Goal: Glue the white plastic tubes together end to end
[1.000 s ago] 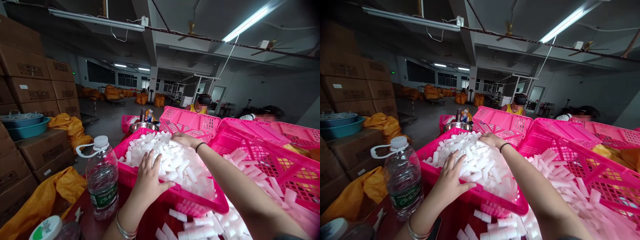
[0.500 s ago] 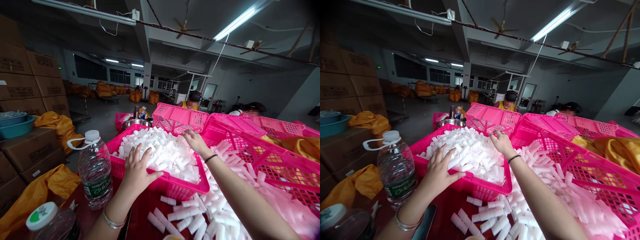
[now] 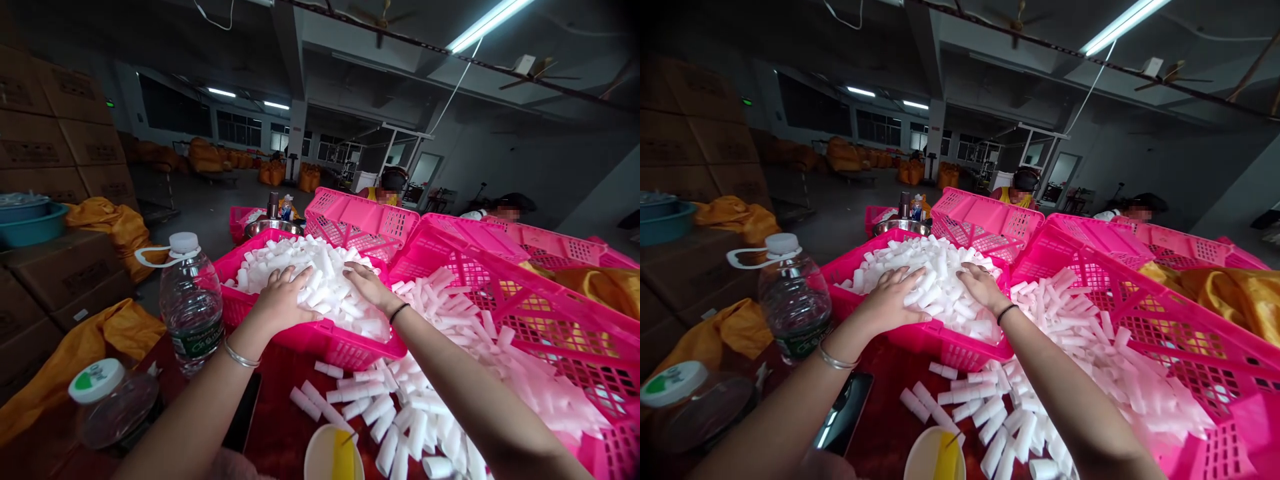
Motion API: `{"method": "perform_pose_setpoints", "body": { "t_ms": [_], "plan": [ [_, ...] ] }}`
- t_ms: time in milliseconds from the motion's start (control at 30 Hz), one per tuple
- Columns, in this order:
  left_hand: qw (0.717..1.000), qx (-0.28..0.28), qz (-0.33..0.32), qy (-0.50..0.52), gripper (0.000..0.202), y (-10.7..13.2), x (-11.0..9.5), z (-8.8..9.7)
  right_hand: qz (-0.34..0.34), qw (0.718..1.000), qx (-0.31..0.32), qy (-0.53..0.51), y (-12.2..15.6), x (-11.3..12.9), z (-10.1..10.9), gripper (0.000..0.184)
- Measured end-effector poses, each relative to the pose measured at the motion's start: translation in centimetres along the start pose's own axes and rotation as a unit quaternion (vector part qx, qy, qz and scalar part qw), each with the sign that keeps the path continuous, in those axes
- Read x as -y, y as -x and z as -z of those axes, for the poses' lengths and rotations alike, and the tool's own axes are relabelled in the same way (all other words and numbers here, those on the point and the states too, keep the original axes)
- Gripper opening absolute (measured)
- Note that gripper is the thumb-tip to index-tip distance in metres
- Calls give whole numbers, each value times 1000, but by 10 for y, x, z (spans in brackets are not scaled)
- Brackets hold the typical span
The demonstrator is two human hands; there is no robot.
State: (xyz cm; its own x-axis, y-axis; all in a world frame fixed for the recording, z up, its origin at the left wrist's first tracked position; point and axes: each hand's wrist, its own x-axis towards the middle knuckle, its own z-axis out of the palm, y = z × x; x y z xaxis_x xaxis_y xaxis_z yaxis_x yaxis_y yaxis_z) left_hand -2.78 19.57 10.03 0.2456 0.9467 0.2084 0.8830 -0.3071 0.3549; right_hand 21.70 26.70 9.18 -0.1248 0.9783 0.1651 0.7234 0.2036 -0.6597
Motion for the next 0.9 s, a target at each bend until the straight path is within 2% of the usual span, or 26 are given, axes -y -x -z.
{"method": "perform_pose_setpoints", "body": {
  "t_ms": [233, 367, 467, 567, 700, 767, 900],
  "plan": [
    [1000, 26, 9, 11, 108, -6, -7, 8, -12, 999, -26, -40, 7, 22, -12, 56],
    [999, 39, -4, 20, 113, -15, -8, 5, -31, 996, -59, -59, 8, 32, -22, 58],
    [999, 8, -29, 22, 106, -18, -11, -2, -38, 994, -77, -65, 8, 39, -27, 51],
    [998, -20, -47, 20, 93, -19, -15, -8, -41, 994, -82, -66, 8, 44, -32, 53],
    [998, -24, -51, 12, 95, -22, -20, -15, -40, 994, -79, -65, 4, 43, -35, 51],
    [998, -45, -31, -2, 92, -21, -23, -19, -37, 994, -80, -66, 3, 41, -34, 44],
    [990, -123, 52, -47, 70, -20, -31, -29, -26, 993, -91, -74, 6, 44, -35, 27]
  ]
}}
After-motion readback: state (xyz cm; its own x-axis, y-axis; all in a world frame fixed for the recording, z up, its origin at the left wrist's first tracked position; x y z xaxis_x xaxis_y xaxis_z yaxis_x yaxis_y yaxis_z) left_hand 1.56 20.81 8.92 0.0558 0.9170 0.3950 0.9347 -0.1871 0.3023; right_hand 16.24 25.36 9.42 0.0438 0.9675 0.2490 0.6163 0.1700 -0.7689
